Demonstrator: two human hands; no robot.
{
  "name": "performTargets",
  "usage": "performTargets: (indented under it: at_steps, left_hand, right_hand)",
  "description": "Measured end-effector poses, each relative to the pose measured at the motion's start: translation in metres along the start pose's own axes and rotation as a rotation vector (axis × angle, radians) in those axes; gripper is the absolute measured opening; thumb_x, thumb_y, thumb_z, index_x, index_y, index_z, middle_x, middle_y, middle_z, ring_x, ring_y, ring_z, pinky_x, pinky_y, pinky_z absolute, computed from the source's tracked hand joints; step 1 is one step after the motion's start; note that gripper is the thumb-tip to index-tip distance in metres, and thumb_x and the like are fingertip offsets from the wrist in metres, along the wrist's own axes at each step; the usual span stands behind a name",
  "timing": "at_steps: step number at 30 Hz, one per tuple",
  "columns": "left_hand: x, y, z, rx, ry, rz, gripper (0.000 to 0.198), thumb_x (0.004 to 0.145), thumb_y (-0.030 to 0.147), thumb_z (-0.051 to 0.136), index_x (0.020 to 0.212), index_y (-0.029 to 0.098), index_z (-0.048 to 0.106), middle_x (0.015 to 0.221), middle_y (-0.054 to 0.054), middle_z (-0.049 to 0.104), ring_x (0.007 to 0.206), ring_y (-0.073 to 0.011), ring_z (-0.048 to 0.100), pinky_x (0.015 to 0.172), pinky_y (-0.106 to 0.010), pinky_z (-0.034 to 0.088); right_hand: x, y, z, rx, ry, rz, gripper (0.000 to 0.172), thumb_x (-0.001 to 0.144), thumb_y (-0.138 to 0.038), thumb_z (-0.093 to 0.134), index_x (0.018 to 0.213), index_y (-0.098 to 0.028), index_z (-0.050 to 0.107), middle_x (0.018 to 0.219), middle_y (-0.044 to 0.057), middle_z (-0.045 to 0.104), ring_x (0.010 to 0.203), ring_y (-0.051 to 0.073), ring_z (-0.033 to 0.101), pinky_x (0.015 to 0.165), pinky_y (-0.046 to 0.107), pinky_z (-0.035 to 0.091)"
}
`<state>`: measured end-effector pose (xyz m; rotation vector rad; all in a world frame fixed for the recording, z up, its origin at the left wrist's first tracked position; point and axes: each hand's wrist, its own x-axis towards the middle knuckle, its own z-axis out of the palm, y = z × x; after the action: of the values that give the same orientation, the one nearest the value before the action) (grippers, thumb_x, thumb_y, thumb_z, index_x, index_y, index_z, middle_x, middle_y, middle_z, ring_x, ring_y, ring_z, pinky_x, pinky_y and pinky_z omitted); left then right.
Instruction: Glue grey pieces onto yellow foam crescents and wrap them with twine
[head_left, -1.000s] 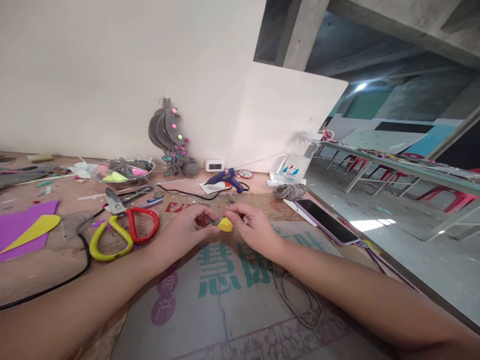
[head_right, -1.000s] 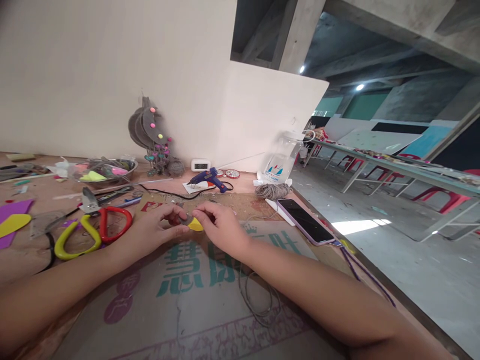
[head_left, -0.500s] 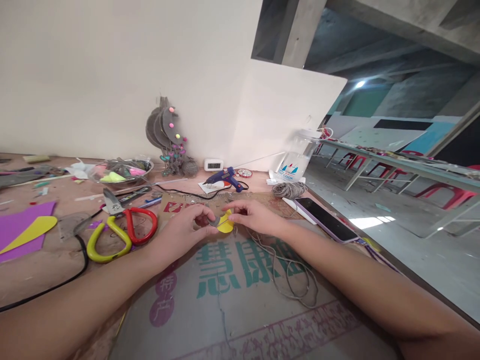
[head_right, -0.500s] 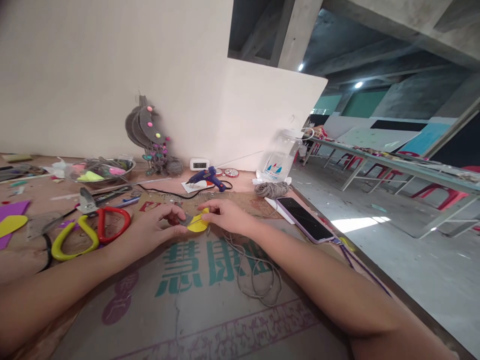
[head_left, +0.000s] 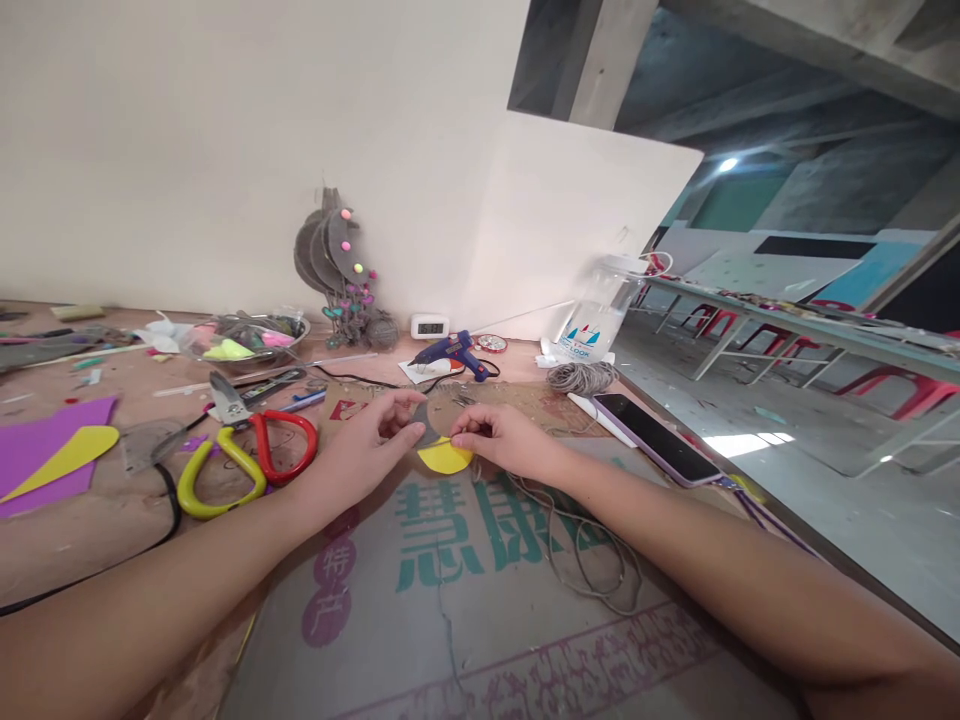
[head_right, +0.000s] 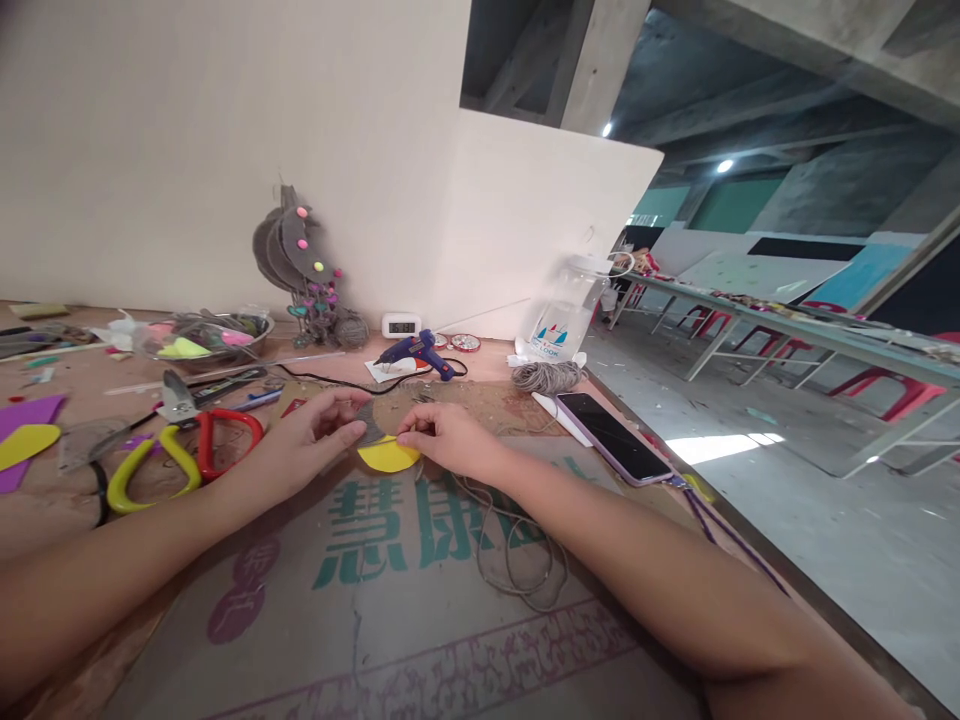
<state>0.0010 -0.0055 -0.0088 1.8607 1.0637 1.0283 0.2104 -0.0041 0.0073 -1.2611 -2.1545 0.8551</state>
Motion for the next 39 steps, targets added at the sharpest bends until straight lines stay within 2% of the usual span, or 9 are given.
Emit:
performTargets:
  at_steps: [3, 5, 8, 11, 14, 24, 35, 37, 39]
  left_hand:
    - [0.003, 0.001, -0.002, -0.02, 0.031, -0.089, 0.046, 0.076, 0.042, 0.055, 0.115, 0.019, 0.052, 0.084, -0.002, 0.06, 0.075, -0.0159, 0.054, 0.064, -0.025, 0.04]
    - [0.004, 0.005, -0.004, 0.002, 0.022, -0.143, 0.037, 0.076, 0.044, 0.054, 0.102, 0.017, 0.059, 0.083, -0.003, 0.061, 0.072, -0.0154, 0.054, 0.061, -0.024, 0.039]
    - [0.002, 0.013, -0.005, 0.066, -0.011, -0.156, 0.029, 0.079, 0.044, 0.049, 0.079, 0.017, 0.06, 0.066, 0.002, 0.056, 0.06, -0.0126, 0.049, 0.055, -0.022, 0.034]
    - [0.001, 0.017, -0.005, 0.096, -0.023, -0.138, 0.028, 0.08, 0.042, 0.047, 0.072, 0.017, 0.057, 0.057, 0.004, 0.049, 0.056, -0.0107, 0.044, 0.052, -0.021, 0.03]
    - [0.001, 0.018, -0.005, 0.099, -0.028, -0.133, 0.027, 0.08, 0.041, 0.047, 0.072, 0.017, 0.057, 0.057, 0.005, 0.047, 0.054, -0.0098, 0.041, 0.051, -0.021, 0.029]
    - [0.001, 0.014, -0.006, 0.064, -0.021, -0.165, 0.031, 0.077, 0.046, 0.051, 0.078, 0.017, 0.06, 0.06, 0.004, 0.049, 0.056, -0.01, 0.041, 0.05, -0.02, 0.029]
    - [0.006, 0.002, -0.004, -0.162, -0.11, -0.192, 0.035, 0.075, 0.05, 0.054, 0.079, 0.015, 0.058, 0.064, 0.004, 0.05, 0.055, -0.0088, 0.042, 0.052, -0.02, 0.032]
    - [0.007, 0.001, -0.004, -0.185, -0.096, -0.199, 0.034, 0.075, 0.049, 0.054, 0.078, 0.016, 0.058, 0.062, 0.005, 0.049, 0.054, -0.0086, 0.042, 0.051, -0.019, 0.032]
    - [0.007, 0.002, -0.004, -0.192, -0.085, -0.186, 0.033, 0.076, 0.049, 0.054, 0.075, 0.016, 0.057, 0.06, 0.005, 0.047, 0.054, -0.0086, 0.042, 0.051, -0.019, 0.031]
  right_hand:
    - [-0.003, -0.004, 0.004, -0.027, 0.031, -0.002, 0.018, 0.08, -0.031, 0.055, 0.081, -0.015, 0.062, 0.063, -0.002, 0.055, 0.057, 0.009, 0.047, 0.053, 0.021, 0.035]
    - [-0.004, -0.005, 0.006, -0.055, 0.047, -0.009, 0.019, 0.08, -0.032, 0.054, 0.081, -0.016, 0.063, 0.062, -0.002, 0.054, 0.056, 0.009, 0.046, 0.052, 0.021, 0.033]
    - [-0.005, -0.005, 0.007, -0.084, 0.059, -0.02, 0.02, 0.081, -0.033, 0.054, 0.082, -0.016, 0.064, 0.062, -0.002, 0.054, 0.055, 0.008, 0.044, 0.051, 0.02, 0.031]
    - [-0.005, -0.005, 0.007, -0.081, 0.064, -0.03, 0.019, 0.081, -0.032, 0.054, 0.087, -0.017, 0.063, 0.06, -0.003, 0.05, 0.055, 0.008, 0.044, 0.051, 0.02, 0.031]
    - [-0.003, -0.003, 0.004, -0.054, 0.068, -0.025, 0.018, 0.08, -0.032, 0.054, 0.088, -0.017, 0.061, 0.06, -0.004, 0.049, 0.054, 0.008, 0.044, 0.051, 0.02, 0.033]
    - [0.011, 0.022, -0.007, 0.059, 0.119, 0.04, 0.016, 0.075, -0.03, 0.058, 0.078, -0.015, 0.063, 0.069, 0.002, 0.061, 0.063, 0.012, 0.053, 0.06, 0.025, 0.042]
    - [0.012, 0.019, -0.011, 0.064, 0.26, -0.021, 0.016, 0.074, -0.029, 0.059, 0.076, -0.014, 0.064, 0.07, 0.002, 0.06, 0.064, 0.013, 0.052, 0.06, 0.026, 0.041]
    - [0.012, 0.02, -0.012, 0.045, 0.287, -0.039, 0.018, 0.074, -0.027, 0.059, 0.084, -0.014, 0.066, 0.081, 0.005, 0.063, 0.066, 0.014, 0.053, 0.062, 0.028, 0.042]
    - [0.01, 0.017, -0.012, 0.028, 0.33, -0.098, 0.023, 0.075, -0.024, 0.058, 0.095, -0.017, 0.066, 0.102, 0.007, 0.062, 0.078, 0.016, 0.056, 0.07, 0.03, 0.044]
